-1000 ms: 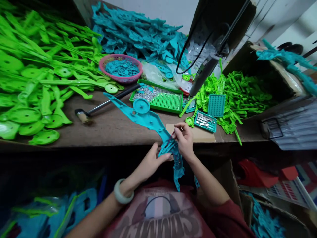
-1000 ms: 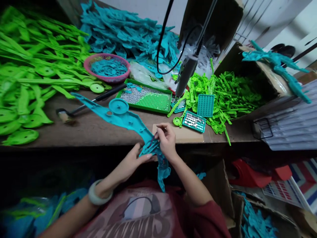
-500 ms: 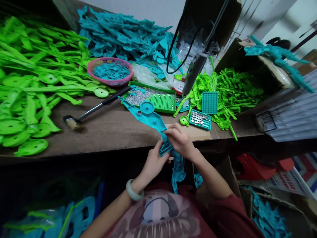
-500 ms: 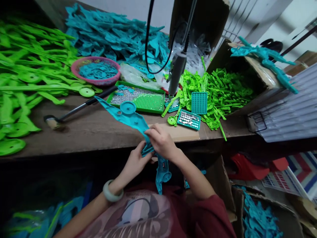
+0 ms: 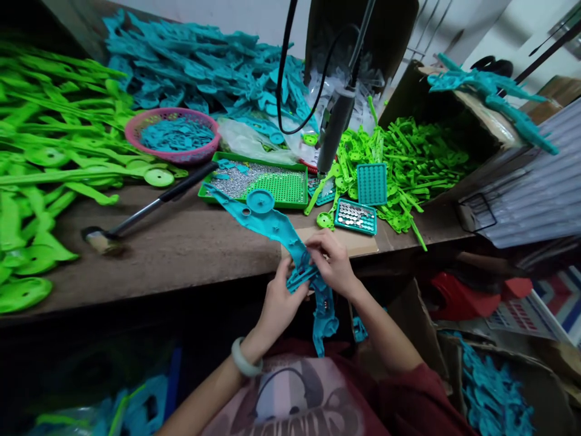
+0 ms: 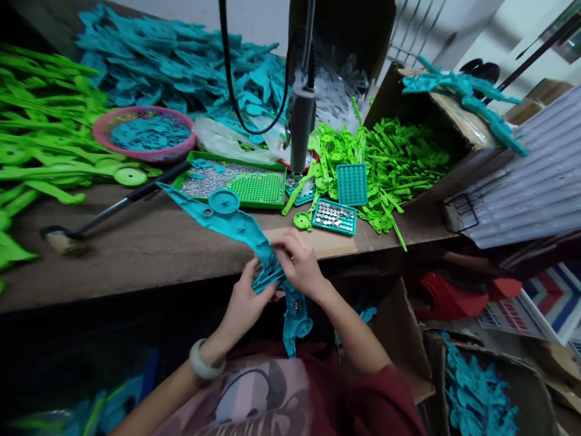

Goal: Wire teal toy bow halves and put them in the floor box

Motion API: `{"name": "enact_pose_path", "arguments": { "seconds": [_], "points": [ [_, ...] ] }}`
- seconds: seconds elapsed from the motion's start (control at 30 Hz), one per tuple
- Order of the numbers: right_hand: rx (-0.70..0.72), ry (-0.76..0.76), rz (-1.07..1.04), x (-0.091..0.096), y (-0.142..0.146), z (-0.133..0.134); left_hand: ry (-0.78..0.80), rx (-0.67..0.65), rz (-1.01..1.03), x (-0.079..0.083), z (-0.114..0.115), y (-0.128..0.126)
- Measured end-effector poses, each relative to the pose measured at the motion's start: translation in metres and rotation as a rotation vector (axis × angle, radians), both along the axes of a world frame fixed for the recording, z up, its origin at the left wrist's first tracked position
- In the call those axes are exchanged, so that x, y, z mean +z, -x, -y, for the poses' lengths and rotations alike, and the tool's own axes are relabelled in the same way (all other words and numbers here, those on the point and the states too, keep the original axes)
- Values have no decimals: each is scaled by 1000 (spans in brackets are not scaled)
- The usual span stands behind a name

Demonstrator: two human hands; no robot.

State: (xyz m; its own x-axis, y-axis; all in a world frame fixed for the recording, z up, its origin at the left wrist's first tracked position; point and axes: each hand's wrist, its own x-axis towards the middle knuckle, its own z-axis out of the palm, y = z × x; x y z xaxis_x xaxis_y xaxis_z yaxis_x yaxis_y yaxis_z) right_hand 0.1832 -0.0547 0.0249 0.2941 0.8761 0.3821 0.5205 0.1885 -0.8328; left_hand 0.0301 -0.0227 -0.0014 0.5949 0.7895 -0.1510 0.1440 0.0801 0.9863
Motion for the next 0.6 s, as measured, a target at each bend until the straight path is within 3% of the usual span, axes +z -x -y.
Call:
{"name": "enact_pose_path", "arguments": {
  "seconds": [0.1,0.23,0.27,0.3,0.37,0.47,0.6],
  "points": [
    [-115,-40,32,-6,4,7,-59,-85,-6,-6,-1,-1],
    [49,-100,443,-2,13,14,-109,-128,2,-13,-4,-5],
    [27,-155,477,3,13,13,-111,-139,3,-14,-5,-6],
    [-67,-229,459,9,10,12,-90,-156,4,-14,-5,-8],
    [-388,-368,323,26,-4,9,-1,-191,6,-15,-4,-9],
    [-823,-476,156,56,-50,14,115,-180,-7,-14,-4,-10],
    [-1118,-596,161,74,-120,59,181,-212,18,-6,-5,-10]
  ]
}}
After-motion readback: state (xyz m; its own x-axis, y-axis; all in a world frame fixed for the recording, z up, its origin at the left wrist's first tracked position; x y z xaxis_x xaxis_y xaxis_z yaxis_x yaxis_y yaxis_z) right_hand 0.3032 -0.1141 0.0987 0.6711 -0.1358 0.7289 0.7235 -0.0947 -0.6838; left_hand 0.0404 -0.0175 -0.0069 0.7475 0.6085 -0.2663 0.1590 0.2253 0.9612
